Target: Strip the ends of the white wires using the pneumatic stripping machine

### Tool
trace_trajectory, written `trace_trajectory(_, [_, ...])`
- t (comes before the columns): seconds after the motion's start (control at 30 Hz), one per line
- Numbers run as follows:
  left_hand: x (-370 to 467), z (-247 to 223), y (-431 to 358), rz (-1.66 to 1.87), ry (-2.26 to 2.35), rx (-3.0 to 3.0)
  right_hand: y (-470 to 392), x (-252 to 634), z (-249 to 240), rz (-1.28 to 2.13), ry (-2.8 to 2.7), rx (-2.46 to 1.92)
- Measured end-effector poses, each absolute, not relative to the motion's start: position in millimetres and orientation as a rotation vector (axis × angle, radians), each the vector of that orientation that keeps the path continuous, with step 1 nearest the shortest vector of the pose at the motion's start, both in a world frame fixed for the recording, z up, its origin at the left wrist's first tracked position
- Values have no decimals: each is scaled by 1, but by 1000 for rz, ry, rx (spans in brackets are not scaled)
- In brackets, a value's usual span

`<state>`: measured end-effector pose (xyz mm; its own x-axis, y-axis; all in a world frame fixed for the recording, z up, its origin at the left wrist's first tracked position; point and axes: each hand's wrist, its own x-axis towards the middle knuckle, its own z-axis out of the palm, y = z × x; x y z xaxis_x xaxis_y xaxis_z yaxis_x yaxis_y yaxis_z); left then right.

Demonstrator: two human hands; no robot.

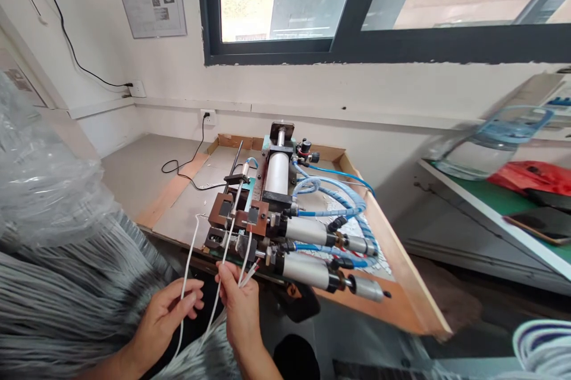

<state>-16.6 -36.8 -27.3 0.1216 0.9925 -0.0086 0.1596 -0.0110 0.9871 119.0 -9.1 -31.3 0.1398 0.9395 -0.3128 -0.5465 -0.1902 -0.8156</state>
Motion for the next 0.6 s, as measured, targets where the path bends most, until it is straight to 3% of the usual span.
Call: trace_trajectory(0.6, [-18, -34, -38, 960, 1223, 1495, -4, 120, -27, 1506, -480, -1077])
